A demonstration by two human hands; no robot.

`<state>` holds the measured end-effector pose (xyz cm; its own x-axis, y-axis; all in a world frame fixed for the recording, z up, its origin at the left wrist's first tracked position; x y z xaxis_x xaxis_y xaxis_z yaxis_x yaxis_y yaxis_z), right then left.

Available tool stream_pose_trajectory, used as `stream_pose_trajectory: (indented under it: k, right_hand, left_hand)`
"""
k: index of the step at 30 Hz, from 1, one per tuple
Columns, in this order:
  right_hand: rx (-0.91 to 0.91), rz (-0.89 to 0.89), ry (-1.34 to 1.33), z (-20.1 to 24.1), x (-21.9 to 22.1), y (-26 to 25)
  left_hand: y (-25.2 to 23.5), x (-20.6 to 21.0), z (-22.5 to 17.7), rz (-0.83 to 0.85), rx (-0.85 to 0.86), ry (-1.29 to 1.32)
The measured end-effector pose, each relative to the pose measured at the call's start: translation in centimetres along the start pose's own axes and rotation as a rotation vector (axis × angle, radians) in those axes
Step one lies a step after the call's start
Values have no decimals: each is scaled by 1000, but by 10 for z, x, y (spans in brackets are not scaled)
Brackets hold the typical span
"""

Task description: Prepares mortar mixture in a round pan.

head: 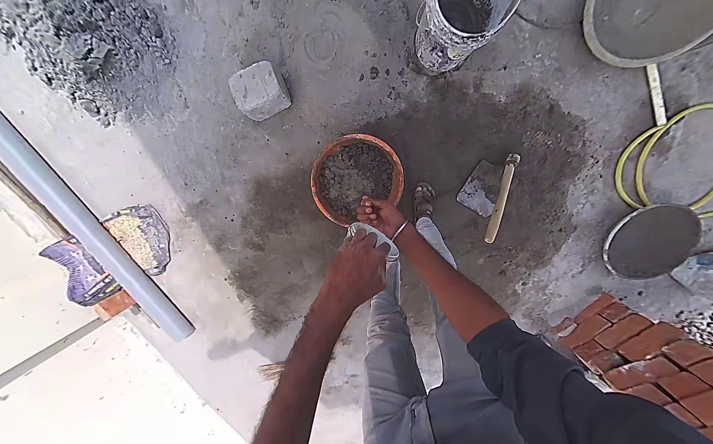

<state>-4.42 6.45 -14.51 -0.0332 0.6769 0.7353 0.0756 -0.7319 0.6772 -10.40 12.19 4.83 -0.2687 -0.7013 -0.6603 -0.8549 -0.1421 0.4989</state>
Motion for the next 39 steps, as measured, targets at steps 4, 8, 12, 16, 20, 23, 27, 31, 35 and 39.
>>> stream_pose_trajectory:
  k: [4,8,12,16,20,23,27,31,35,39]
  right_hand:
    - [-66,-152,76,16,14,-14]
    - [-280,-417,240,29,42,14]
    - [-390,-439,468,36,53,38]
    - [-443,-454,659,39,53,54]
    - [-519,-505,912,38,73,84]
    - [-667,-497,1167,40,90,102]
    - [-1092,-452,1370,36,105,112]
    - [-927,-312,1826,29,96,92]
    - [-419,-212,1976,11,87,92]
    - [-127,-209,2034,-6,67,109]
  left_hand:
    - [17,-1,3,-86,18,9]
    - [39,6,10,-185,-20,-7]
    - [60,20,22,-280,-92,3]
    - [77,36,34,-330,-169,21]
    - [94,50,38,-403,-231,46]
    - [102,59,39,-450,-265,71]
    - [106,66,38,-459,-298,106]
    - [103,72,35,-443,-311,123]
    - [101,77,33,-406,-327,140]
    - [101,83,28,-388,-338,147]
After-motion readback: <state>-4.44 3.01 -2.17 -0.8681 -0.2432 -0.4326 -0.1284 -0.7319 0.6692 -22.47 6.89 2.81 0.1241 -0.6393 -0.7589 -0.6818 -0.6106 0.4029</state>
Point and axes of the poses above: each hand's wrist, its own y-axis away from the middle knuckle, its own x-axis out of the palm, z = x × y, the point moved 4 cm from there along -y, towards the middle knuckle, and after that the axes turned 6 degrees about -z, right-handed, at the moved point
